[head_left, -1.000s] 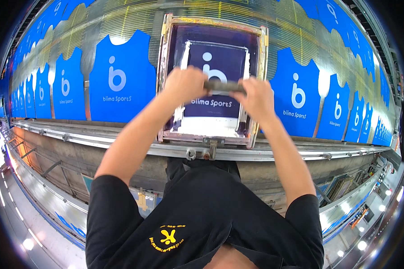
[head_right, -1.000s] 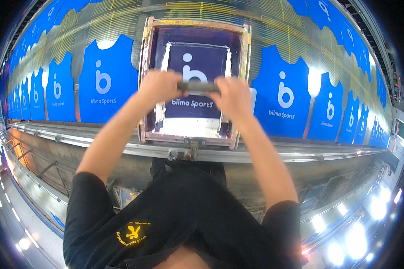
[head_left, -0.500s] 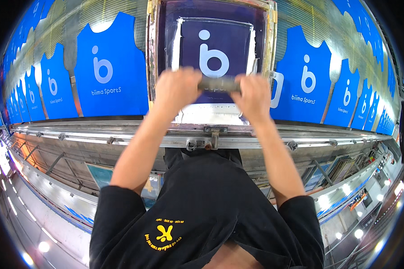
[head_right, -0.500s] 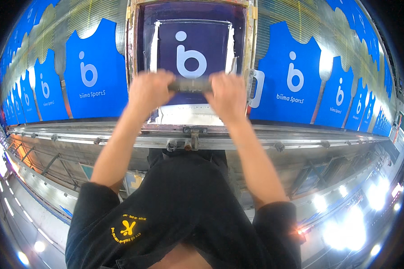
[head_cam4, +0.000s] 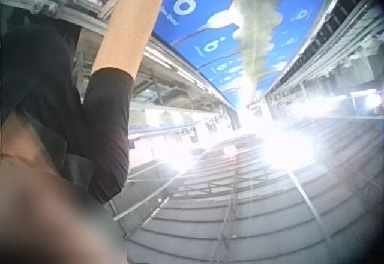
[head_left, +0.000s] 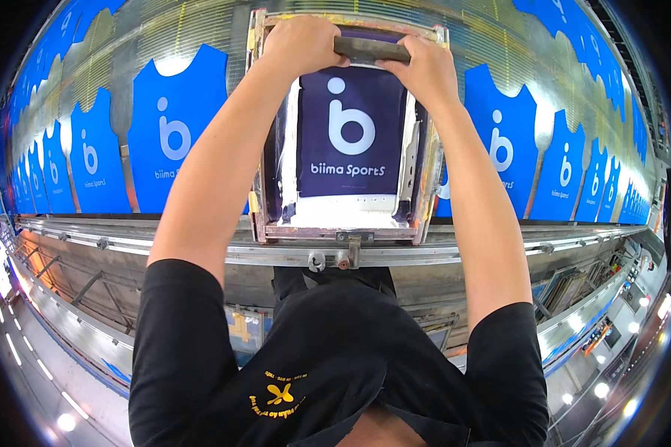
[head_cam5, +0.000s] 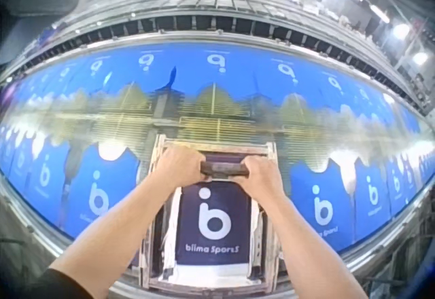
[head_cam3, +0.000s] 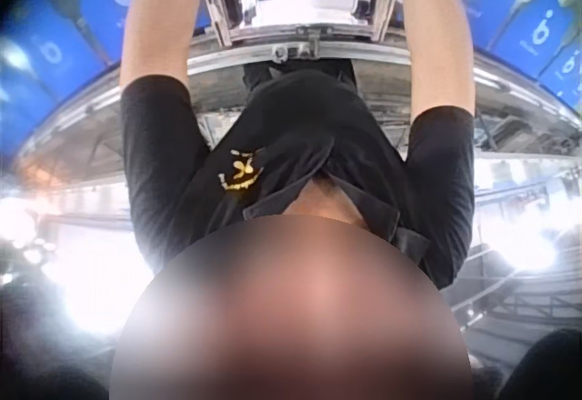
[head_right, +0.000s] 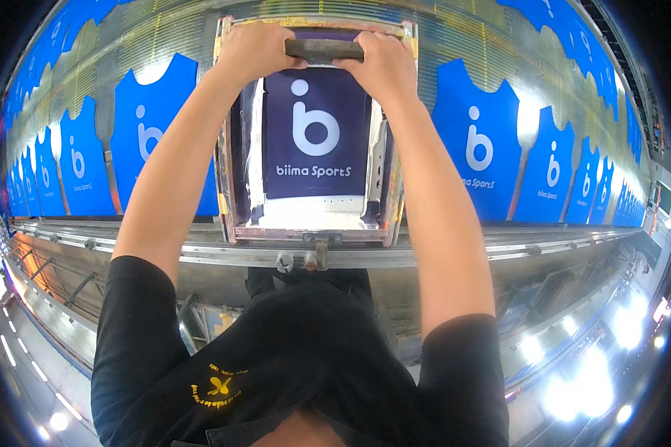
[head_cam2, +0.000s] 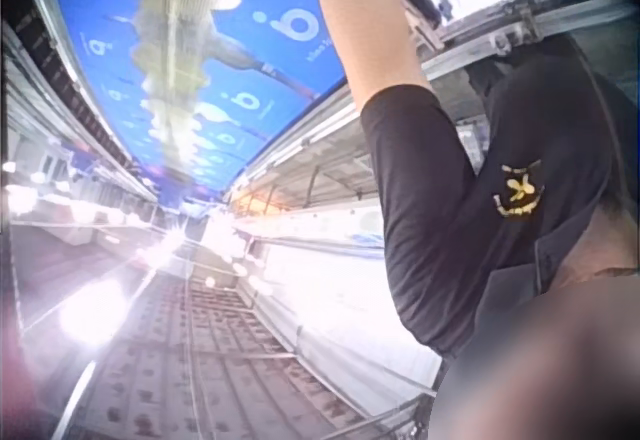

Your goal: The person performs screen printing on a blue t-shirt by repeatedly pulling a squeegee across a screen frame to transfer white ink onto the garment. The person adjusts the screen and squeegee between strokes and briefly lifts the screen to check the print.

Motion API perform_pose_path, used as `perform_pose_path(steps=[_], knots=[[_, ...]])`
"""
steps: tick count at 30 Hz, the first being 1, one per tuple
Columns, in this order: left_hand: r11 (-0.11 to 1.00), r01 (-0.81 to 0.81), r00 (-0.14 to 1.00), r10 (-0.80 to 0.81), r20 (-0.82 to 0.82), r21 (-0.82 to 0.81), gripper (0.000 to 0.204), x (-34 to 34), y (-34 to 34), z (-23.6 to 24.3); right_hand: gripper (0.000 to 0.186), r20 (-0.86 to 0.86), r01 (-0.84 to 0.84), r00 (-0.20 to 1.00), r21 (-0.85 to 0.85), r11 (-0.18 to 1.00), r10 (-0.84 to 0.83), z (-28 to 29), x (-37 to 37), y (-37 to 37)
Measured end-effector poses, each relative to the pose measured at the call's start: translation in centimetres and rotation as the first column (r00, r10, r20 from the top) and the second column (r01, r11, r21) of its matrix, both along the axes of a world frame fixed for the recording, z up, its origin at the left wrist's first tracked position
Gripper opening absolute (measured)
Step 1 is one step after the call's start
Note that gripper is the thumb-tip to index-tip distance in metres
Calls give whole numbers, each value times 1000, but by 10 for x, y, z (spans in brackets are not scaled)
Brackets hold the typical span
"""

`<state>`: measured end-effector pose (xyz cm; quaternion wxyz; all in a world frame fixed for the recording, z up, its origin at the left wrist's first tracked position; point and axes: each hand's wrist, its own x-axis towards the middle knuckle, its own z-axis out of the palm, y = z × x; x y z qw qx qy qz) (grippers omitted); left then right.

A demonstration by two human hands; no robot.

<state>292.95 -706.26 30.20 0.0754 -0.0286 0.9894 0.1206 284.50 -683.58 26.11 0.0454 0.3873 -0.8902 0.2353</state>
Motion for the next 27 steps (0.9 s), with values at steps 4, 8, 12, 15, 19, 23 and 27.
perform_pose_path(steps=[4, 8, 12, 15, 19, 23, 27], knots=[[1000, -2, 1000, 2, 1, 14, 36, 48, 20, -24, 39, 67, 3, 998, 93, 996, -10, -19, 49, 27], [996, -31, 985, 16, 173, 87, 25, 167, 77, -20, 35, 93, -57, 994, 63, 996, 52, -4, 165, 83], [983, -16, 995, -3, 102, 185, 32, 224, 93, -13, 41, 127, -63, 990, -13, 998, 64, 7, 229, 107], [988, 7, 960, -49, 275, 153, 52, 222, 80, -17, 43, 244, -105, 965, 14, 994, 99, -2, 228, 99], [979, -34, 873, -70, 484, 203, 61, 206, 71, -17, 58, 475, -200, 878, 241, 950, 65, -7, 206, 85], [941, -68, 752, -171, 637, 332, 68, 174, 64, -5, 66, 759, -221, 650, 238, 946, -39, 8, 172, 84], [931, 48, 867, -218, 448, 362, 60, 132, 45, 9, 41, 673, 348, 715, -109, 931, -189, 10, 124, 122]])
